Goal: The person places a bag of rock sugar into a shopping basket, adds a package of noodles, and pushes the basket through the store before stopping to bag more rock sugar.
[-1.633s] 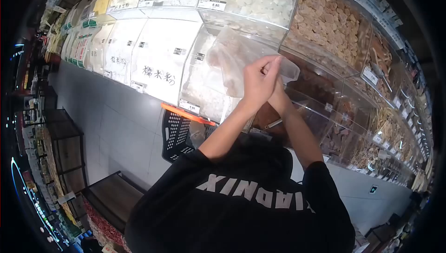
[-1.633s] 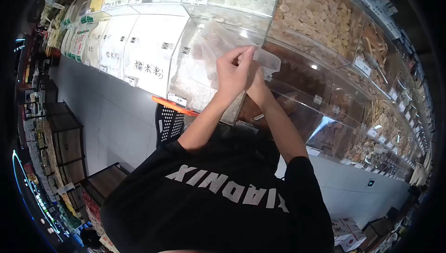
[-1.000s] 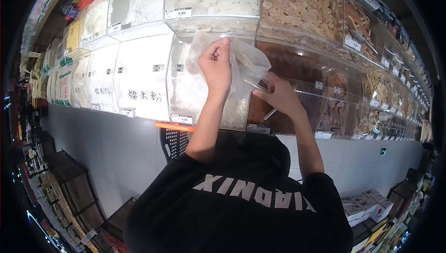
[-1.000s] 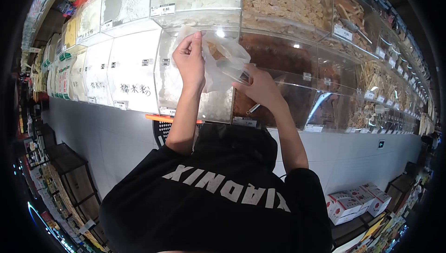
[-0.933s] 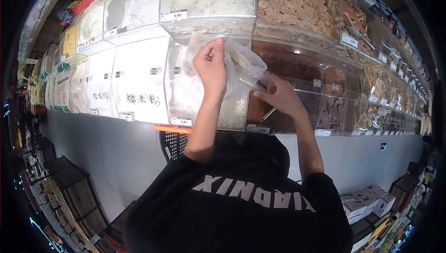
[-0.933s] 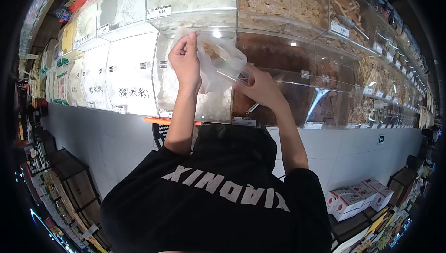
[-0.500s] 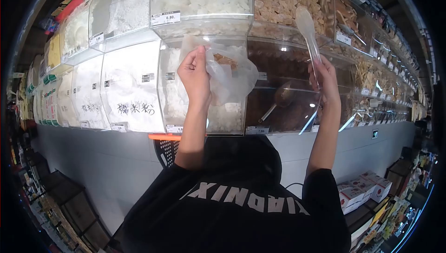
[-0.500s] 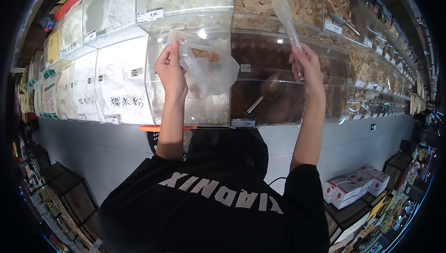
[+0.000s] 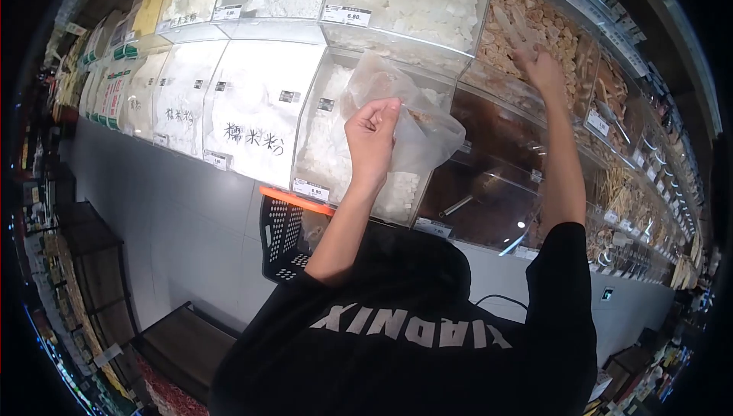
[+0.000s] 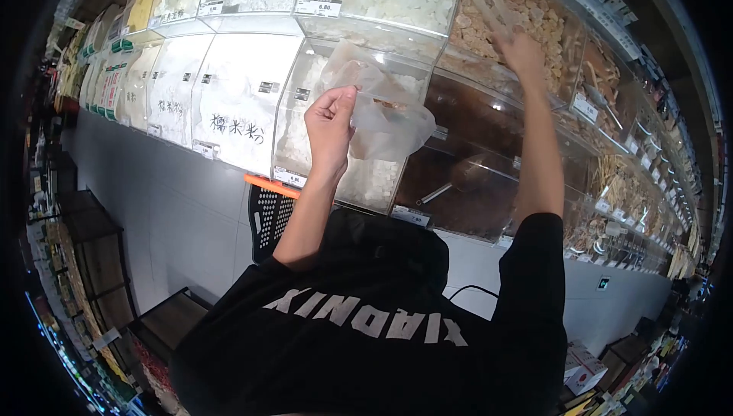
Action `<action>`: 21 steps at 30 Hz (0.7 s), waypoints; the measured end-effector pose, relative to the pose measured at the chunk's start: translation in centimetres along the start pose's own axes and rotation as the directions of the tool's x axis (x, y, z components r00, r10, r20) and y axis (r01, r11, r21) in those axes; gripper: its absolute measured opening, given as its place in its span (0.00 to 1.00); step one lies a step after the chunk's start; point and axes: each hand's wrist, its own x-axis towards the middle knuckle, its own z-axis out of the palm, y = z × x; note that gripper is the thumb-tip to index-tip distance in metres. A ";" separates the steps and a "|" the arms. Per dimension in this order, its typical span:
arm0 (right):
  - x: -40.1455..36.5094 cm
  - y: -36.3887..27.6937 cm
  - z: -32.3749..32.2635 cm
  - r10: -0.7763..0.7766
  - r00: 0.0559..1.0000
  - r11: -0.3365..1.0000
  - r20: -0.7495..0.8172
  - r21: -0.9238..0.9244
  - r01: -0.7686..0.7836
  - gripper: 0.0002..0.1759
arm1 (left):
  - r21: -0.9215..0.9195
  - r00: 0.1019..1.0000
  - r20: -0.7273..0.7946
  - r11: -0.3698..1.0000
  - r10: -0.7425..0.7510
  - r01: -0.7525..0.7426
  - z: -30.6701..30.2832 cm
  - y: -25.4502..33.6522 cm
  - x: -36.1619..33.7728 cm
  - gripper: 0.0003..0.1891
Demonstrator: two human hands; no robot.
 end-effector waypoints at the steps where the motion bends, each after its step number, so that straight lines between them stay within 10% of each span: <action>1: 0.2 -0.8 -0.4 0.032 0.996 0.998 0.079 -0.063 -0.027 0.41 | 0.026 0.999 0.011 0.999 0.044 -0.045 -0.1 -0.6 -0.3 0.08; 8: 0.8 0.3 1.7 0.064 0.992 0.984 0.109 -0.170 -0.045 0.47 | 0.199 0.986 0.010 0.966 0.167 -0.166 -0.3 -0.8 -2.2 0.13; 10: -2.8 -2.7 -1.2 -0.110 0.975 0.994 -0.191 -0.027 0.106 0.46 | 0.219 0.985 0.000 0.961 0.172 -0.168 0.2 -0.7 -2.2 0.14; 12: -7.4 -6.1 -3.8 -0.254 0.958 0.858 -0.133 0.425 0.287 0.46 | 0.249 0.983 -0.014 0.953 0.183 -0.174 0.6 -0.5 -2.3 0.14; 13: -9.1 -6.1 -2.1 -0.238 0.970 0.692 0.050 0.710 0.133 0.46 | 0.253 0.981 -0.012 0.950 0.192 -0.183 0.8 -0.4 -2.3 0.14; 15: -13.0 -8.5 -3.8 -0.486 0.864 0.586 0.132 0.782 0.210 0.50 | 0.274 0.972 0.001 0.934 0.237 -0.228 1.2 -0.5 -2.7 0.17; 21: -15.9 -12.8 -1.5 -0.511 0.859 0.711 0.001 0.562 0.422 0.36 | 0.579 0.908 -0.101 0.766 0.407 -0.279 3.6 -2.2 -3.9 0.27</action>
